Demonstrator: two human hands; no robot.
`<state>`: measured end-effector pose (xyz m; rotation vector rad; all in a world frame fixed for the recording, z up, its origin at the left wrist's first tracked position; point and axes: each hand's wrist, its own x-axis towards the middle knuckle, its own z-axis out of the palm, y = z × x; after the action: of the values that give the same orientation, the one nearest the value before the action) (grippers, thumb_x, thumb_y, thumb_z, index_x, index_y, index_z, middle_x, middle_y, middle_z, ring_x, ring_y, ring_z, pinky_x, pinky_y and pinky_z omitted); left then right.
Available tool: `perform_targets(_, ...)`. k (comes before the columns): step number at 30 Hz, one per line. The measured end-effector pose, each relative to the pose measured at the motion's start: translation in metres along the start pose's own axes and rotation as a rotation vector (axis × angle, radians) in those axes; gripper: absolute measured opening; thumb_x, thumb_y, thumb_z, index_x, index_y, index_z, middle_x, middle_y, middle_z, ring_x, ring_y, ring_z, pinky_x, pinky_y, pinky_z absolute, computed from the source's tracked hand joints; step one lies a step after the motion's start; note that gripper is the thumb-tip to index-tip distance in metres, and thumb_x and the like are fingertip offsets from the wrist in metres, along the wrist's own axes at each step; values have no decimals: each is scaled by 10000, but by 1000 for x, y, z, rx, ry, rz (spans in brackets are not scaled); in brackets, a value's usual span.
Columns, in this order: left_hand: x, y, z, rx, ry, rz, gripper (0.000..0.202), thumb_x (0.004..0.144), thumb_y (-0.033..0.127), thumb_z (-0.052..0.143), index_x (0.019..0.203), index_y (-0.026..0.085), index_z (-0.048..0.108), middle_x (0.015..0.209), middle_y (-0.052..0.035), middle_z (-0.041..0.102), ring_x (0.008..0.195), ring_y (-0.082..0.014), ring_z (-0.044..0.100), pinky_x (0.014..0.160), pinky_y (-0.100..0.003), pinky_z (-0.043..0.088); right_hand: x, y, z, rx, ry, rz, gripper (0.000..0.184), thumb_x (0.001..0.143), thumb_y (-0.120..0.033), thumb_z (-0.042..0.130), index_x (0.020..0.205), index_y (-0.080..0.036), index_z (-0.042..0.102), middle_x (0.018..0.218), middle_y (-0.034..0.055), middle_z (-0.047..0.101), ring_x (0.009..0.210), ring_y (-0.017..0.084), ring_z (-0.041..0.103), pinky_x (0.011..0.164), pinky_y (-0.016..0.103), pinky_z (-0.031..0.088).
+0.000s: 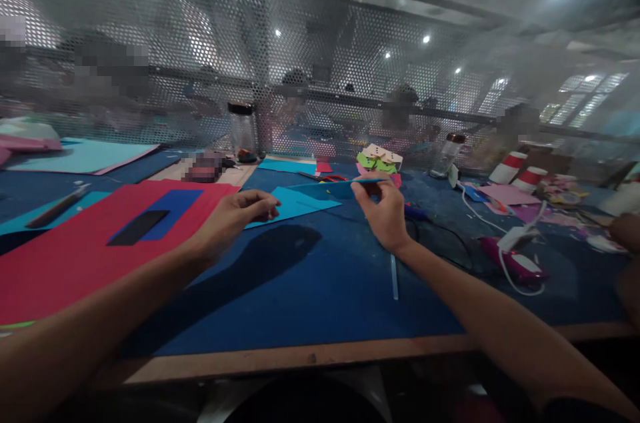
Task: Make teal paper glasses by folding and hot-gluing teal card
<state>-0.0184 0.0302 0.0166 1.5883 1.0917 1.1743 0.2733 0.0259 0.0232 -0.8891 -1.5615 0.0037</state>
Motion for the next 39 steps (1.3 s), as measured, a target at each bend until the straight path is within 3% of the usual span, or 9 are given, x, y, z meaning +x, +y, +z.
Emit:
perform_targets(4,-10,7,25,-225,-289,-233,356,829,512,769,917,168,795,903,-85,730,923,-237,671,868,-342,512,-15,-18,-1,-127,-250,-479,86,995,-199,619,1062,-212,670,1005,68,717,947,199,666,842,348,510)
perform_targets(6,-13,13,34,-319,-352,-260,324,860,492,749,935,181,797,945,-80,730,941,-224,668,883,-331,509,-20,-24,-3,-212,-370,-626,132,1006,-194,606,1127,-197,658,1041,85,729,958,209,659,838,366,484)
perform_targets(8,-14,18,41,-375,-363,-270,277,859,459,757,844,183,776,885,-53,706,892,-195,651,888,-318,505,-23,-28,-4,-284,-432,-686,143,1022,-185,574,1137,-192,659,1043,85,738,938,209,649,824,376,453)
perform_targets(13,-17,19,51,-449,-316,-330,267,755,373,845,679,177,681,714,8,608,717,-139,576,765,-274,490,-23,-29,-3,-364,-493,-699,155,1044,-195,535,1101,-208,678,1040,65,744,940,204,624,842,383,403)
perform_targets(17,-17,14,53,-476,-264,-365,250,688,324,895,724,171,701,721,19,630,717,-125,583,784,-272,497,-27,-30,1,-371,-518,-702,151,1050,-223,539,1105,-203,678,1052,62,738,960,206,608,861,378,393)
perform_targets(24,-17,12,50,-439,-220,-308,249,690,313,900,733,162,707,713,14,642,700,-115,574,726,-243,483,-31,-31,2,-402,-451,-666,156,1041,-256,572,1160,-198,654,1119,73,714,1035,226,576,909,400,383)
perform_targets(32,-18,11,50,-372,-225,-294,297,681,381,900,719,165,700,715,-6,652,710,-138,589,738,-278,504,-32,-30,3,-410,-482,-655,142,1039,-247,571,1145,-210,660,1141,70,706,1053,230,567,913,405,389)
perform_targets(39,-17,7,50,-369,-226,-276,278,655,330,916,741,177,701,719,8,655,714,-139,605,760,-293,508,-33,-28,3,-434,-513,-645,148,1035,-262,578,1140,-230,677,1152,61,699,1063,231,557,927,405,378)
